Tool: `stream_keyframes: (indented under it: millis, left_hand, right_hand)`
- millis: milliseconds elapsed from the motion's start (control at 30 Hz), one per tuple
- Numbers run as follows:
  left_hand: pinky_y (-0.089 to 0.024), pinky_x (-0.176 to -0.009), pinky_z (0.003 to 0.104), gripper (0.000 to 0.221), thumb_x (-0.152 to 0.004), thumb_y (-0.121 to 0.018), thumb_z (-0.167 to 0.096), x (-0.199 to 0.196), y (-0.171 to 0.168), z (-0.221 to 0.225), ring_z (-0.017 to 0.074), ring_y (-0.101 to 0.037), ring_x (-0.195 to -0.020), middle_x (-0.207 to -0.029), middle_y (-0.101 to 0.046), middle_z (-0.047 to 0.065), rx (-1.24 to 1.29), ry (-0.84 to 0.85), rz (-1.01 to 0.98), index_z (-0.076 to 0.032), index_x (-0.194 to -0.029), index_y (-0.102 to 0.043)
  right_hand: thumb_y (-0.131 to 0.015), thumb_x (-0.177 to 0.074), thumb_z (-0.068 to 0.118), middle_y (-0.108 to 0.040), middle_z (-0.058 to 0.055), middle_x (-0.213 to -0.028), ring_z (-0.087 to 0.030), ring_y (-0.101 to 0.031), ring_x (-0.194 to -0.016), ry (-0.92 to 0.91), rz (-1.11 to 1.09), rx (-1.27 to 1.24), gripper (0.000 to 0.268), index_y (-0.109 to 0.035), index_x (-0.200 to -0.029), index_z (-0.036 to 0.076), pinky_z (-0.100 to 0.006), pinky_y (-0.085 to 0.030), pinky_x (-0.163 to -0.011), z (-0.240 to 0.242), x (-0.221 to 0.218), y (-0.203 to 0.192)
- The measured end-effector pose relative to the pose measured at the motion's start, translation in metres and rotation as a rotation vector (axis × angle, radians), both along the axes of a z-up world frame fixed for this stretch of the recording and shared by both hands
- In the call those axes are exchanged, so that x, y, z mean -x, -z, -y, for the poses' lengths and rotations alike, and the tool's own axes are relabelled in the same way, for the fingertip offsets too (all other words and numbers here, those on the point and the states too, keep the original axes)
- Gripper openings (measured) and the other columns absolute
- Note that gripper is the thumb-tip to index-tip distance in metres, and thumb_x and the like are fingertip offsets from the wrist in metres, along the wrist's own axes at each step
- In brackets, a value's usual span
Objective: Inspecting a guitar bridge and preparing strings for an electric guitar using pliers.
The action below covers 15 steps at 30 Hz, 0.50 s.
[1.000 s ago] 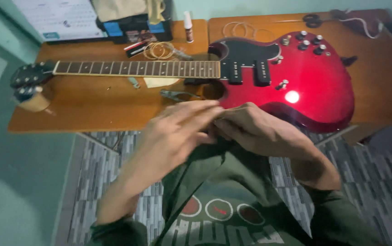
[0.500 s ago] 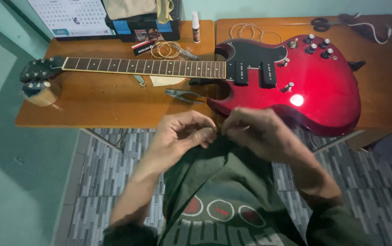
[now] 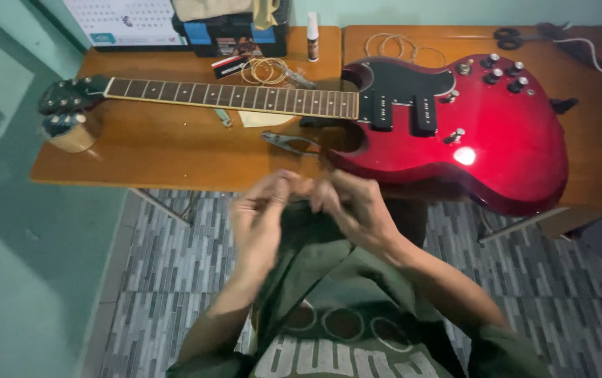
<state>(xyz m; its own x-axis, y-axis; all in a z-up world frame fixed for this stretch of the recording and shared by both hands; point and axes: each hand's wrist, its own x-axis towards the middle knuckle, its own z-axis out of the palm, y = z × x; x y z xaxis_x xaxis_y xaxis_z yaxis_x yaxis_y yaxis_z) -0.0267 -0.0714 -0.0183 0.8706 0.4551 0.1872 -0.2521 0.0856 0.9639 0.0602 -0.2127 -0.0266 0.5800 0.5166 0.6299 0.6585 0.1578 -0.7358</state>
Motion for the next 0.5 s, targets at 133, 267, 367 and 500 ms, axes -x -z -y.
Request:
stream_keyframes:
  millis: [133, 267, 367, 500]
  left_hand:
    - [-0.054, -0.073, 0.028, 0.023, -0.107, -0.060, -0.021, 0.005, 0.003, -0.038, 0.0129, -0.067, -0.067, -0.073, -0.070, 0.010, -0.078, -0.191, 0.074, -0.005, -0.104, -0.077]
    - [-0.044, -0.065, 0.020, 0.026, -0.108, -0.059, -0.018, 0.011, -0.001, -0.054, 0.0036, -0.051, -0.068, -0.075, -0.064, 0.009, -0.054, -0.175, 0.137, 0.001, -0.103, -0.076]
    - [-0.038, -0.063, 0.020, 0.026, -0.110, -0.055, -0.015, 0.008, 0.008, -0.056, 0.0041, -0.046, -0.070, -0.081, -0.064, 0.010, -0.086, -0.145, 0.167, 0.002, -0.109, -0.075]
    - [-0.043, -0.063, 0.024, 0.024, -0.109, -0.054, -0.010, 0.008, 0.006, -0.053, 0.0101, -0.051, -0.062, -0.076, -0.059, 0.008, -0.152, -0.066, 0.154, 0.000, -0.113, -0.076]
  right_hand:
    - [-0.064, -0.089, -0.003, -0.061, -0.014, -0.080, -0.029, -0.057, -0.064, 0.293, 0.437, 0.399, 0.014, -0.072, -0.099, 0.002, -0.036, -0.046, -0.056, -0.048, -0.053, 0.050]
    - [-0.068, -0.082, 0.002, -0.063, -0.020, -0.112, -0.037, -0.061, -0.101, 0.677, 0.643, 0.877, 0.034, -0.073, -0.115, 0.002, -0.040, -0.049, -0.075, -0.109, -0.067, 0.101]
    - [-0.068, -0.081, 0.003, -0.060, -0.017, -0.102, -0.035, -0.060, -0.093, 0.764, 0.610, 1.001, 0.028, -0.072, -0.109, 0.000, -0.042, -0.043, -0.069, -0.139, -0.093, 0.144]
    - [-0.067, -0.083, 0.001, -0.056, -0.012, -0.098, -0.034, -0.057, -0.093, 0.750, 0.608, 1.088, 0.030, -0.065, -0.113, -0.004, -0.045, -0.045, -0.071, -0.141, -0.084, 0.126]
